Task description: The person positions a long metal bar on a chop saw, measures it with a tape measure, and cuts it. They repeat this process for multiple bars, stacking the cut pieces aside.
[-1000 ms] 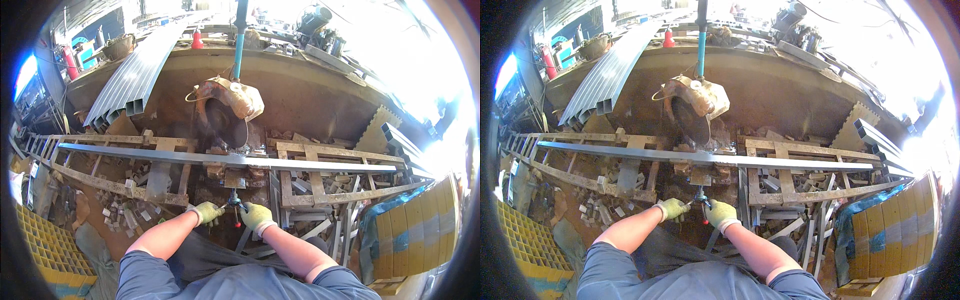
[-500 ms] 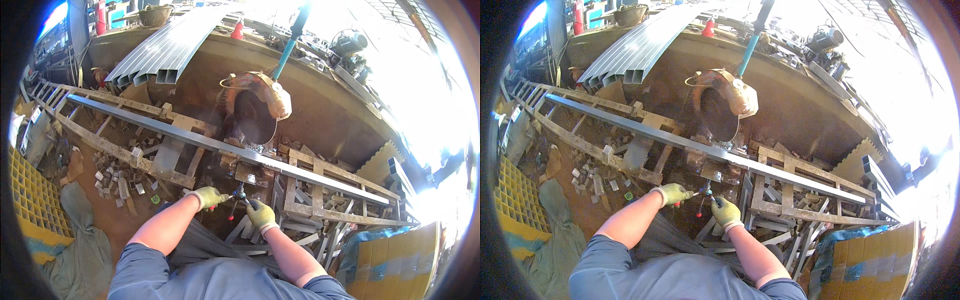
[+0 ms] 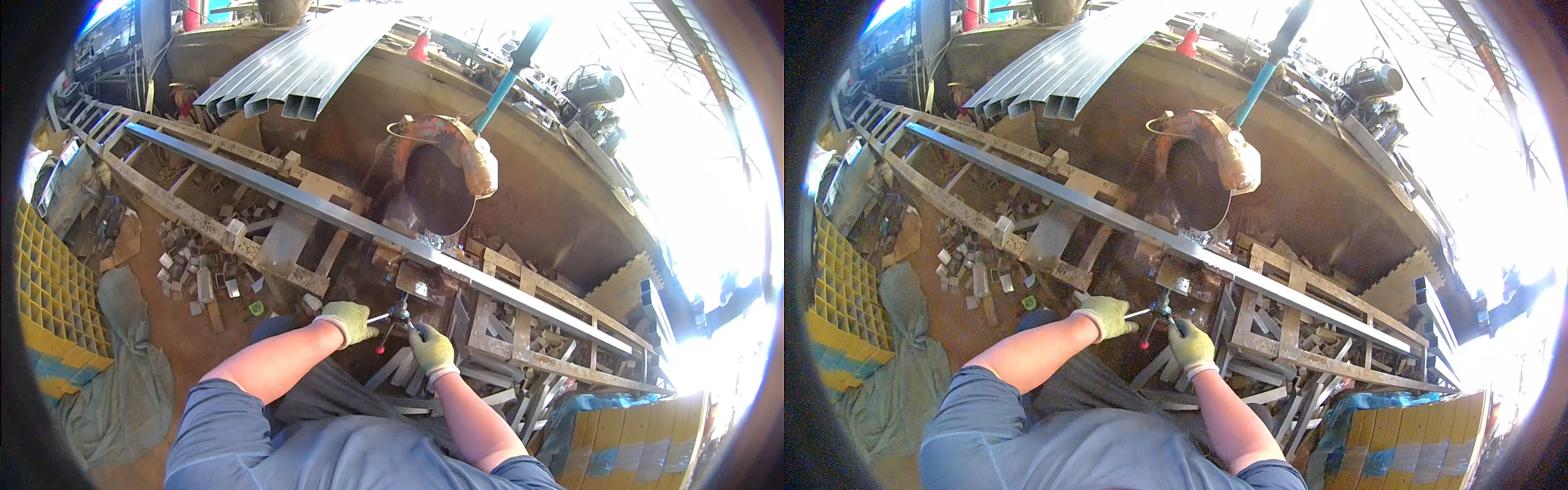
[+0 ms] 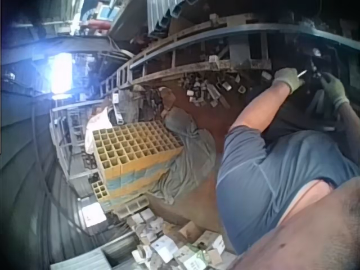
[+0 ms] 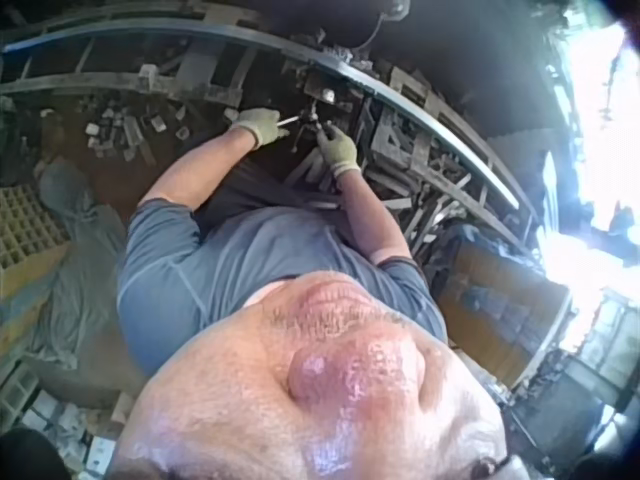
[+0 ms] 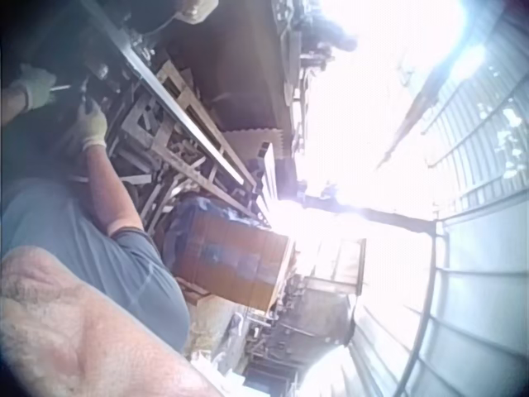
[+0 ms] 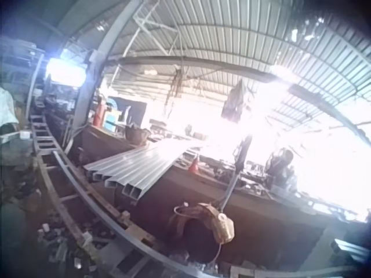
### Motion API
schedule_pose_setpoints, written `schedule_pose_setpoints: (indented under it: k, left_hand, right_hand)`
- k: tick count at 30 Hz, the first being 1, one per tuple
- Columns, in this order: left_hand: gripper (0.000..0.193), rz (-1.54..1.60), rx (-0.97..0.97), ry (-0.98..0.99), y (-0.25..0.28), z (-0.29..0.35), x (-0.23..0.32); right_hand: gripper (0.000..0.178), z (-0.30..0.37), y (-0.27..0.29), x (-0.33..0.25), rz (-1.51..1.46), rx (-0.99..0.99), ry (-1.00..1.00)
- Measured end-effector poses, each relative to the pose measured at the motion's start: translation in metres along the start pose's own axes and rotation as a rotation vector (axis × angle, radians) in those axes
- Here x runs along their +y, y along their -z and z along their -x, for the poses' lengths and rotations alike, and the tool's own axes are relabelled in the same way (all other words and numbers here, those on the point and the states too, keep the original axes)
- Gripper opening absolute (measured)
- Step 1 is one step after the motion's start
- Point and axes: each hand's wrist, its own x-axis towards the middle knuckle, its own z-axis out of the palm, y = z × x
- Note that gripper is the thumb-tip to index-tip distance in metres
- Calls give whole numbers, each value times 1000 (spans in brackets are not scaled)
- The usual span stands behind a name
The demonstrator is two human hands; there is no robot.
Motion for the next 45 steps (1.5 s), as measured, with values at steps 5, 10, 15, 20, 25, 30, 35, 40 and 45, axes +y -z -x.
schedule_pose_setpoints:
  k: [5,10,15,20,25,30,35,40,45]
  left_hand:
    - [69,465,523,-37,62,-37,-4]
    - [53,528,1109,11,67,-102,-30]
    - [42,741,1182,-19,54,-145,-34]
    - [40,712,859,51,92,-157,-40]
    - [37,672,826,76,98,-165,-51]
    - [38,646,763,80,109,-181,-47]
    - [40,616,738,178,118,-179,-57]
    - [43,599,717,174,122,-187,-54]
    - [51,582,634,232,131,-185,-56]
  right_hand:
    - [44,-1,0,-3,-135,-35,-8]
    - [51,-16,10,17,-213,-126,43]
    - [44,-68,113,3,-225,46,151]
    - [30,-184,226,-34,-654,304,172]
    - [36,-276,322,-135,-867,400,328]
    - [46,-346,416,-206,-1045,310,517]
    - [49,-358,435,-308,-825,317,623]
    - [47,-388,476,-337,-984,239,627]
    - [34,-424,485,-345,-956,93,805]
